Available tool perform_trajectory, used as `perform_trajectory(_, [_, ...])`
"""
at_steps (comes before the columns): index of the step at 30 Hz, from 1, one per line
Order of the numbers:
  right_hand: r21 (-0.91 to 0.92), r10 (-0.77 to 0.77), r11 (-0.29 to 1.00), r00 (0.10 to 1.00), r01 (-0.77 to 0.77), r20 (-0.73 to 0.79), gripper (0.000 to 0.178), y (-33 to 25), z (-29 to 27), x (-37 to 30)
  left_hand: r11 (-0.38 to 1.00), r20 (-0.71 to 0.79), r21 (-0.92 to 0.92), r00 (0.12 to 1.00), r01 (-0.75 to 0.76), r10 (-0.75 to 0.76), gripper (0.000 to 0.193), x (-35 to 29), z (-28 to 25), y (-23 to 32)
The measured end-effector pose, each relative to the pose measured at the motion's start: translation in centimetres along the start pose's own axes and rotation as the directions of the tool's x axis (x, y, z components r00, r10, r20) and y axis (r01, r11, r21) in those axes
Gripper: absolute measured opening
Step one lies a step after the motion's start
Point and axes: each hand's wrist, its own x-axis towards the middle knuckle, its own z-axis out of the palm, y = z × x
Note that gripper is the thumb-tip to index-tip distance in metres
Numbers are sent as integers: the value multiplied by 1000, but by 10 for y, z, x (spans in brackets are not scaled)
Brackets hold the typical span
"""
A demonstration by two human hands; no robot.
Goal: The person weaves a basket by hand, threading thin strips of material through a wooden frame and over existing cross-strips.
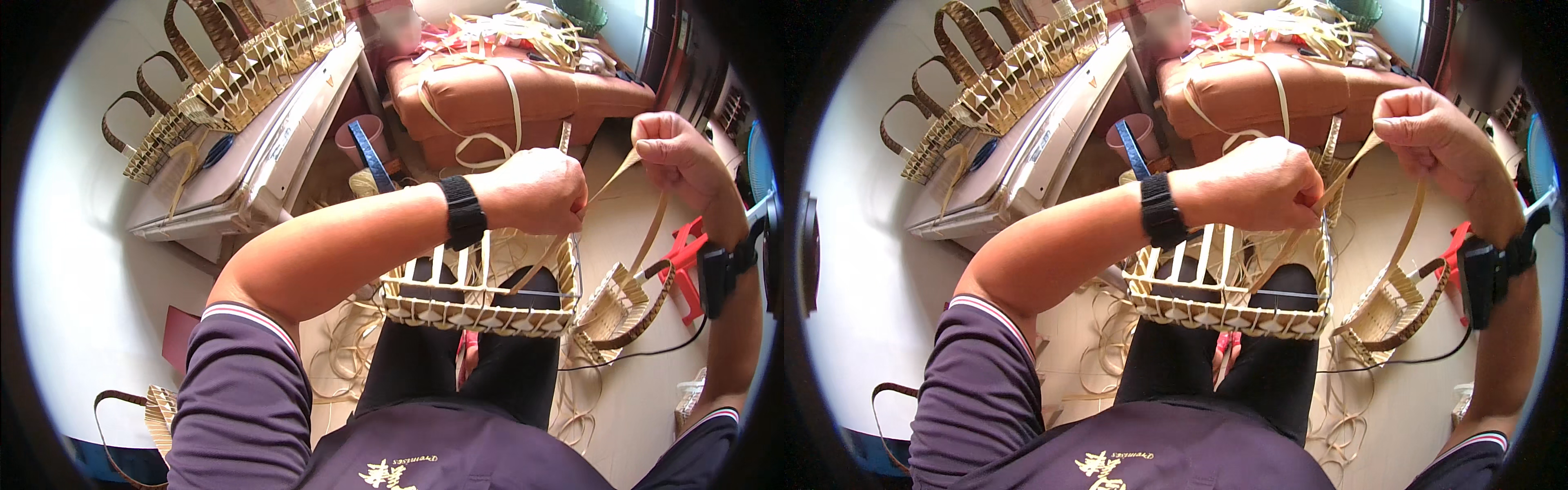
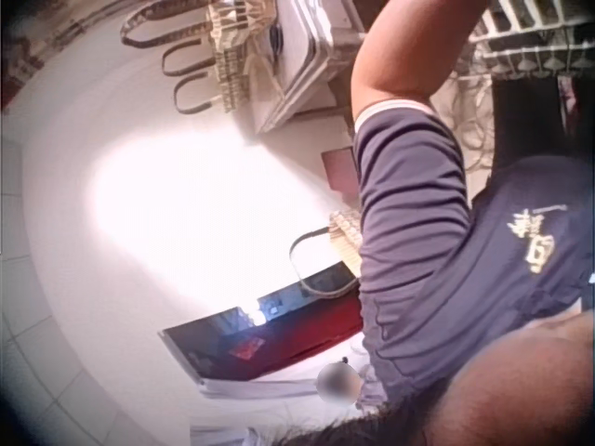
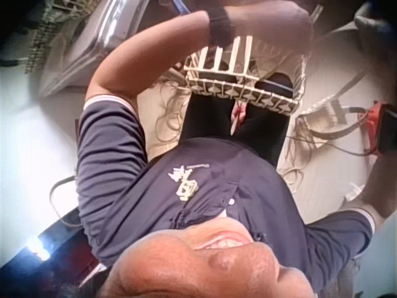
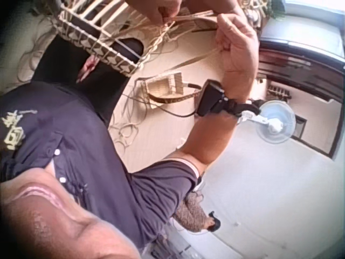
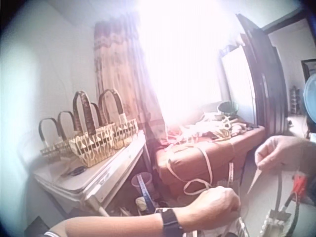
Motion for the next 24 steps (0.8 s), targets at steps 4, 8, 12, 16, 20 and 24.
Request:
perform_trajectory(4, [-275,-104,958,993,85,-56,28,-5,-29,38,999,13,20,999,45,-45,21,17,10,-37])
perform_trajectory(8, [-419,62,882,934,-216,-352,22,9,-66,59,978,49,-33,978,204,-203,27,32,3,-70])
perform_trajectory(12, [-956,-374,-40,891,-292,-257,27,84,-62,69,957,55,-36,957,287,-285,25,35,17,-120])
perform_trajectory(16, [-858,-430,513,872,21,-235,11,107,15,86,922,151,-62,917,381,-369,26,32,34,-150])
perform_trajectory(20, [-627,-193,773,977,94,-91,11,104,85,85,819,282,-328,876,471,-391,28,23,46,-165])
perform_trajectory(24, [-768,-234,606,969,207,77,13,126,97,90,880,395,-249,872,404,-288,20,42,47,-167])
